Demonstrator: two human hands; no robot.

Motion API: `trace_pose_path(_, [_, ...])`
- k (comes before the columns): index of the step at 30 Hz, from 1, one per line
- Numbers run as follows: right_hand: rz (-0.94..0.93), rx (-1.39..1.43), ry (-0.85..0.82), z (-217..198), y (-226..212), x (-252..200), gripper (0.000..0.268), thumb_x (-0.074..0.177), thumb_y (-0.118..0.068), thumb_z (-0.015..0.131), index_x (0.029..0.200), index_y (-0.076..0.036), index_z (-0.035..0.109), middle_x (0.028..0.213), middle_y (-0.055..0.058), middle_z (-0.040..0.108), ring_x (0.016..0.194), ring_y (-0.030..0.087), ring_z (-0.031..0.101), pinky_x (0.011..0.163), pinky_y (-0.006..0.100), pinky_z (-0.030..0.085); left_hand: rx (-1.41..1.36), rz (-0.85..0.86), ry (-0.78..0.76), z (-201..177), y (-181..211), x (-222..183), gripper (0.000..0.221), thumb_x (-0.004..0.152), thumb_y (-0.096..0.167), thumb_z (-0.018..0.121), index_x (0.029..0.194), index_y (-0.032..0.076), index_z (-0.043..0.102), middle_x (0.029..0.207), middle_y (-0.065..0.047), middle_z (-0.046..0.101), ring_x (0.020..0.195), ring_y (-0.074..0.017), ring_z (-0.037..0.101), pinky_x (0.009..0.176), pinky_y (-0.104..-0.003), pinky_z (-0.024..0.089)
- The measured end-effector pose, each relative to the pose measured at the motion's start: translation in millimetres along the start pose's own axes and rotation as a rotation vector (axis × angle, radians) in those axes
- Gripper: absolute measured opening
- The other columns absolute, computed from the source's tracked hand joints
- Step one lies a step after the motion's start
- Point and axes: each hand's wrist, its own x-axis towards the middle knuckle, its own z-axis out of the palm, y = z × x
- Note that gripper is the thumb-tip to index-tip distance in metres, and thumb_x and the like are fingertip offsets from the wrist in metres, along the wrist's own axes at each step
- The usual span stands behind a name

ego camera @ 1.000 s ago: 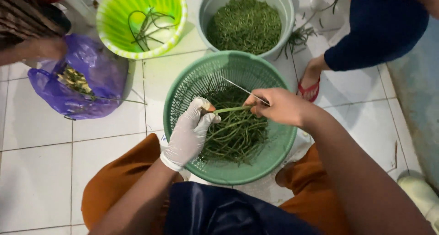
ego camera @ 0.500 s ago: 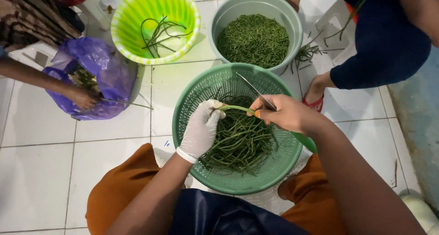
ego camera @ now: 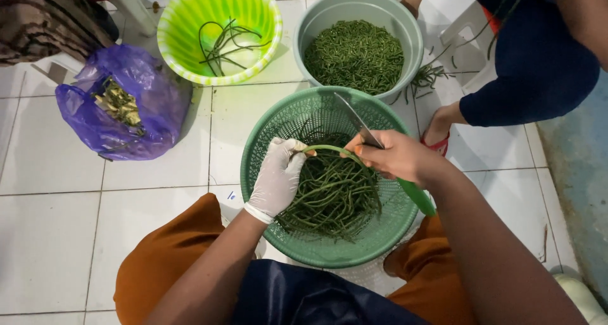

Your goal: Trimming the ends of long beans using a knife and sorting them into baskets on the floor.

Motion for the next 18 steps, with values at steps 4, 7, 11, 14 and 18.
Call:
trace_pose_path(4, [-0.052,-0.248,0.064,1,4,5,0.017,0.092,-0.017,0.056,0.101,-0.004,0.063,0.067,0.004,0.049,0.052,0.009,0.040,0.045,0.025,0.034,0.047,-0.012,-0.032,0,1,-4,0.012,0.082,0.008,0.061,0.089,0.016,0.066,0.089,-0.010,0.055,0.092,-0.0330,0.057,0.086,-0.042,0.045])
trace_pose_path(7, [-0.047,-0.461,0.118,5,-2,2,0.022,0.092,-0.020,0.055,0.108,-0.007,0.062,0.086,0.010,0.057,0.078,0.021,0.053,0.065,0.036,0.045,0.130,-0.045,-0.069,4,-3,-3,0.010,0.080,0.014,0.064,0.088,0.020,0.068,0.088,-0.008,0.057,0.093,-0.0329,0.057,0.086,-0.044,0.045])
trace_pose_path(11, [-0.085,-0.791,0.200,17,-4,-6,0.018,0.093,-0.026,0.048,0.089,-0.014,0.060,0.071,0.006,0.064,0.064,0.023,0.063,0.058,0.037,0.047,-0.242,-0.423,-0.158,18,-17,-6,0.020,0.081,0.017,0.053,0.094,0.018,0.067,0.048,-0.001,0.055,0.047,-0.0118,0.053,0.053,-0.024,0.046])
trace_pose_path(14, [-0.223,-0.898,0.208,27,18,-1,0.010,0.088,-0.023,0.053,0.079,-0.018,0.054,0.066,0.001,0.058,0.062,0.020,0.061,0.057,0.032,0.046,-0.714,-0.697,-0.175,19,-14,-10,0.025,0.082,0.018,0.051,0.105,0.015,0.059,0.094,-0.015,0.066,0.084,-0.0255,0.067,0.075,-0.036,0.055])
trace_pose_path(18, [-0.488,-0.926,0.124,48,62,6,0.019,0.084,-0.022,0.052,0.102,-0.018,0.055,0.095,0.007,0.065,0.086,0.031,0.064,0.067,0.047,0.051,-0.898,-0.766,-0.089,18,6,-8,0.040,0.084,0.021,0.061,0.121,0.006,0.059,0.111,-0.018,0.055,0.086,-0.0248,0.063,0.071,-0.035,0.056])
